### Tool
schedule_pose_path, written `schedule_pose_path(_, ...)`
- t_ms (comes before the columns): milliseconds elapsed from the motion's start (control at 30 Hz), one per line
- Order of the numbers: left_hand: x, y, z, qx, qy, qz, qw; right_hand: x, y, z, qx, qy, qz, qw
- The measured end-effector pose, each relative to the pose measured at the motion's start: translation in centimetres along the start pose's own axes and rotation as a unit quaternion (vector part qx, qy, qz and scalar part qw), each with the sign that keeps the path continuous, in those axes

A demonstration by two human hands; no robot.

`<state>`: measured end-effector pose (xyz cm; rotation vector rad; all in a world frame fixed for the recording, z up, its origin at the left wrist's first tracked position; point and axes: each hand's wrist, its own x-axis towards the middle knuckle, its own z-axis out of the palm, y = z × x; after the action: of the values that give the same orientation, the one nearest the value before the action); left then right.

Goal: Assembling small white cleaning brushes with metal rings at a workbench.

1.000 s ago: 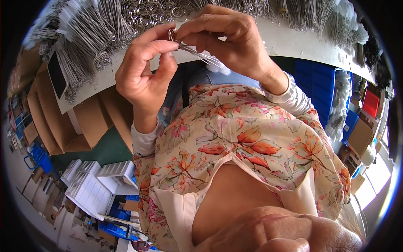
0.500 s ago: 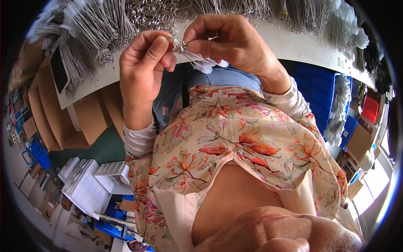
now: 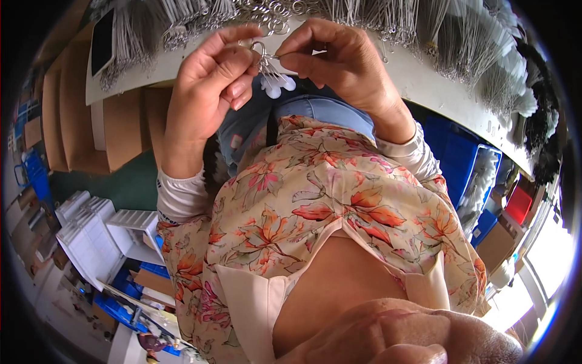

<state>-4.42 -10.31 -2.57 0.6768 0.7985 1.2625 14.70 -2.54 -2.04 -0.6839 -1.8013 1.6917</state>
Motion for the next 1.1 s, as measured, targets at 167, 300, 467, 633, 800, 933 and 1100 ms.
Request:
schedule_pose_path(167, -1.8, 1.0, 0.6, 0.532, 0.057, 0.223, 0.815, 0.4, -0.3, 0.9, 0.036, -0.039, 0.026, 0.998)
schedule_pose_path(300, -2.0, 0.2, -0.5, 0.209, 0.087, 0.253, 0.940, 0.9, -0.2, 2.5, 0.038, -0.058, -0.042, 0.997)
schedule_pose_path(467, -3.6, 0.1, -0.2, 0.052, 0.200, 0.236, 0.950, 2.3, 2.4, 5.8, 0.156, -0.095, -0.003, 0.983)
schedule_pose_path(633, -7.5, 3.3, -5.4, 0.123, 0.239, 0.243, 0.932, 2.5, 4.3, 5.8, 0.013, -0.104, 0.024, 0.994)
schedule_pose_path(800, -11.2, -0.1, -11.6, 0.405, 0.235, 0.077, 0.880, 1.2, 5.7, 4.0, 0.009, -0.113, 0.097, 0.989)
schedule_pose_path(933, -10.1, -10.7, -17.6, 0.709, 0.111, 0.044, 0.695, 0.4, 5.6, 4.5, 0.003, -0.089, 0.160, 0.983)
schedule_pose_path(1100, -7.3, -19.5, -22.8, 0.716, 0.139, -0.118, 0.674, -0.8, 5.1, 3.5, -0.001, -0.100, 0.180, 0.979)
